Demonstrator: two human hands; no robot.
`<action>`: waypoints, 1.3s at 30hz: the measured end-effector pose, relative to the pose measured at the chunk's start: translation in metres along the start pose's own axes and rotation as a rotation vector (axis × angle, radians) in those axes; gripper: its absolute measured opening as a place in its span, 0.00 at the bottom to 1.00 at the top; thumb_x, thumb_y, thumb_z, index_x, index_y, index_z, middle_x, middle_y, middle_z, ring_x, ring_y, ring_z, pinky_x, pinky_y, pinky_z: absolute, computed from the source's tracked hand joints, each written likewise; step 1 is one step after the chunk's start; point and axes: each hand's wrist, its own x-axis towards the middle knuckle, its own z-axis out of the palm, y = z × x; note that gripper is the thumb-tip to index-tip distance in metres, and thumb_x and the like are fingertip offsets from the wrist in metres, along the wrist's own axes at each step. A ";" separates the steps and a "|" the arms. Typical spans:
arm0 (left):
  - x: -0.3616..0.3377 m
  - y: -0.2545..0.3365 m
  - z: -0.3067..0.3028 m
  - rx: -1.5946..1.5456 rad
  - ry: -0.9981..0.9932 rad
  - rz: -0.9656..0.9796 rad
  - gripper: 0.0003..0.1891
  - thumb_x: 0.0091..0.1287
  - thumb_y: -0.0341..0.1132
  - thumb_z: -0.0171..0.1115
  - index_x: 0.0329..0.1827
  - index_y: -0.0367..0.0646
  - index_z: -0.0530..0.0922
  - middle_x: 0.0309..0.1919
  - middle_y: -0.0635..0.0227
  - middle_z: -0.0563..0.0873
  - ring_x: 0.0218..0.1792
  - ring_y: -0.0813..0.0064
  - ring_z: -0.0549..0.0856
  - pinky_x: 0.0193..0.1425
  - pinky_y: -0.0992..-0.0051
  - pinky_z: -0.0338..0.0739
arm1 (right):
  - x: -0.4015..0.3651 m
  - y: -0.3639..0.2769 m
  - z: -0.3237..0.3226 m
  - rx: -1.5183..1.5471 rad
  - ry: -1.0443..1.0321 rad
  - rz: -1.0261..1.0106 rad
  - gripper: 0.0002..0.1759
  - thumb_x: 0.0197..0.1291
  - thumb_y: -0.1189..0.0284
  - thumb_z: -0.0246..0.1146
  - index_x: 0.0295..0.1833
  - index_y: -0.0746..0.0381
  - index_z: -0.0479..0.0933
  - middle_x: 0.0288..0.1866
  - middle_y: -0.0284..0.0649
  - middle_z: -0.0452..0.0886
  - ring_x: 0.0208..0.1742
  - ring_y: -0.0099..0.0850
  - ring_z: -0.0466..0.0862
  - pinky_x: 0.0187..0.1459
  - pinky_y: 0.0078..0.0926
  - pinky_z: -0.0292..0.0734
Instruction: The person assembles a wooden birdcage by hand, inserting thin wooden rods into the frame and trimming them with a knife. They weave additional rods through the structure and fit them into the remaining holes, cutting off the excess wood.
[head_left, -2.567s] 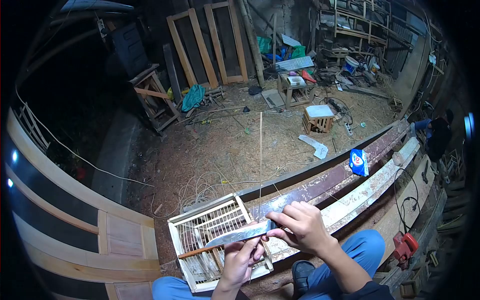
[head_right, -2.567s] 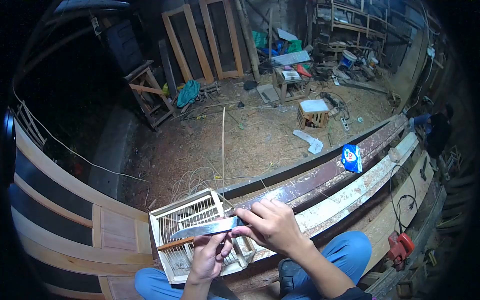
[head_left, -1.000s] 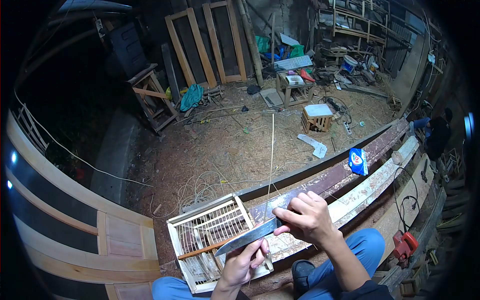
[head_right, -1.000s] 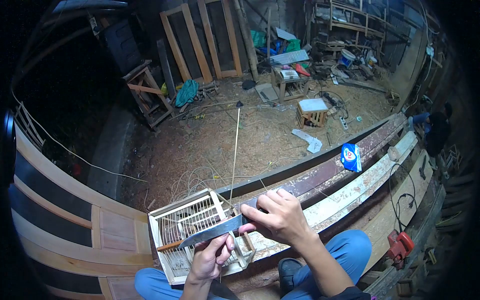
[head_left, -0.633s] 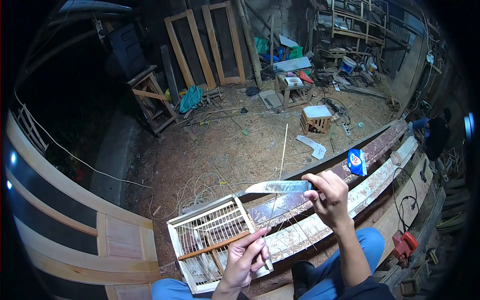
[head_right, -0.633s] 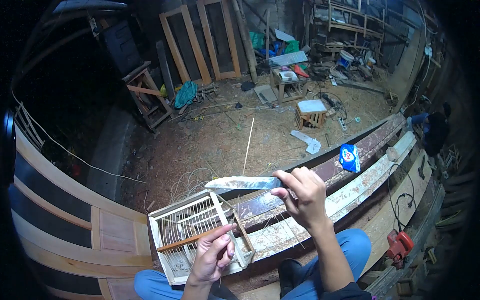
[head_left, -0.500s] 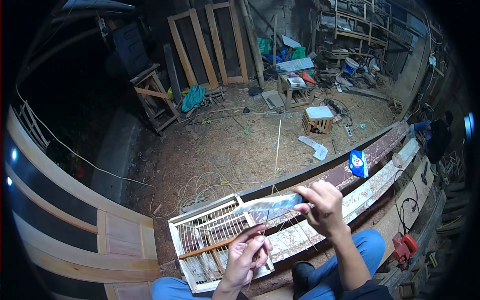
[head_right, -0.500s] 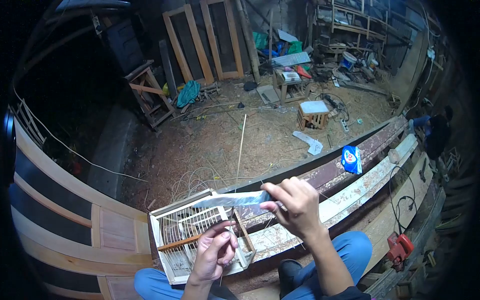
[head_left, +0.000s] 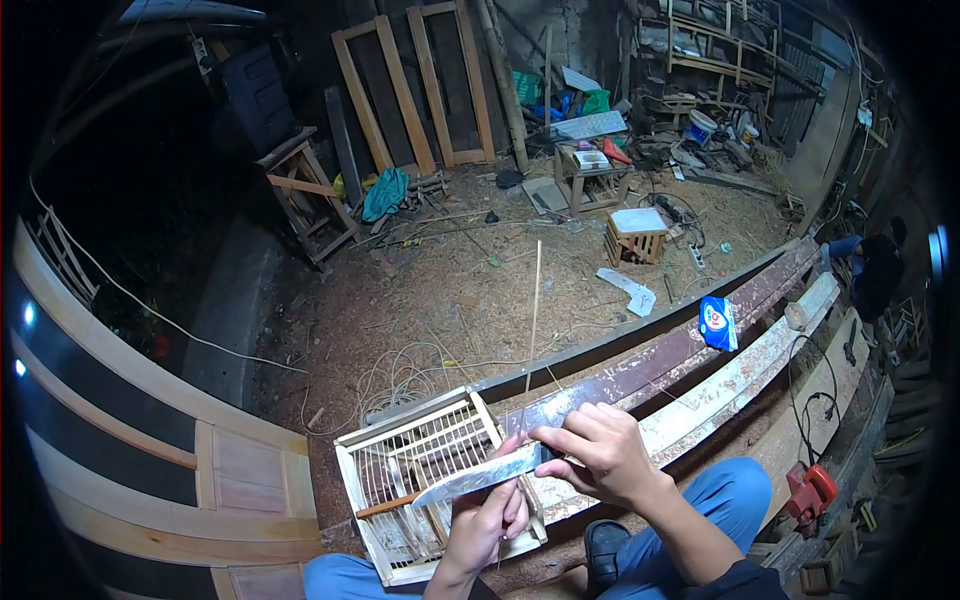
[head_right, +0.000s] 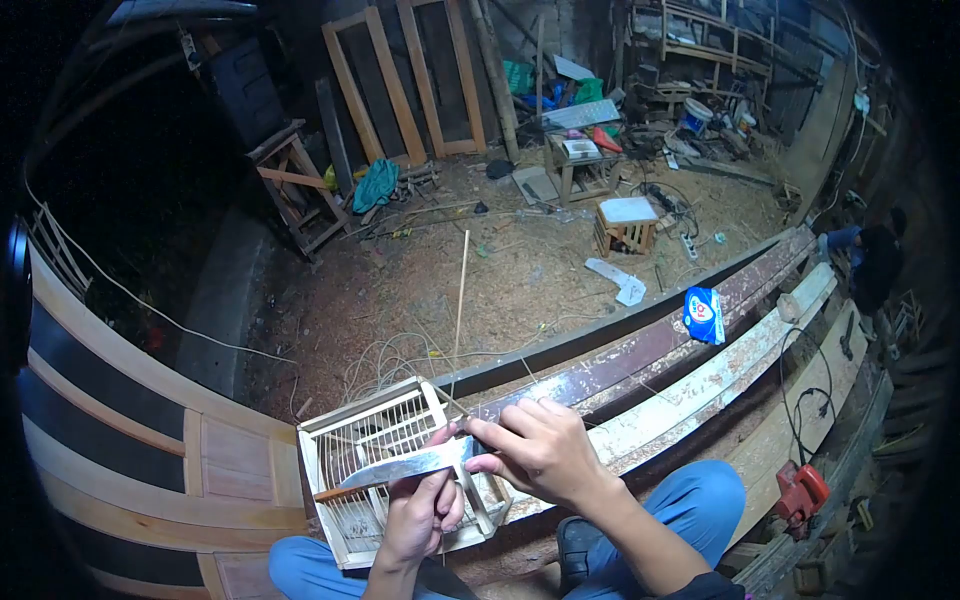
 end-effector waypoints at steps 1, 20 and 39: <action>0.000 0.000 0.000 0.000 -0.001 -0.002 0.26 0.85 0.28 0.50 0.84 0.41 0.63 0.27 0.73 0.69 0.22 0.84 0.64 0.24 0.82 0.64 | -0.001 0.000 0.001 -0.001 -0.004 0.001 0.24 0.60 0.49 0.72 0.52 0.55 0.86 0.28 0.36 0.70 0.30 0.36 0.74 0.32 0.36 0.68; 0.001 0.003 0.005 0.082 -0.008 0.088 0.21 0.85 0.30 0.52 0.77 0.33 0.71 0.40 0.63 0.81 0.24 0.86 0.73 0.25 0.85 0.62 | 0.000 0.000 -0.004 -0.087 -0.006 -0.021 0.23 0.61 0.49 0.72 0.52 0.55 0.87 0.28 0.33 0.72 0.29 0.32 0.76 0.30 0.32 0.69; -0.003 0.010 0.004 -0.086 -0.053 -0.008 0.26 0.82 0.29 0.51 0.81 0.34 0.65 0.24 0.75 0.70 0.24 0.84 0.67 0.30 0.81 0.65 | 0.000 -0.001 -0.005 -0.077 0.009 -0.042 0.20 0.63 0.51 0.71 0.50 0.55 0.86 0.28 0.34 0.72 0.30 0.33 0.76 0.31 0.33 0.69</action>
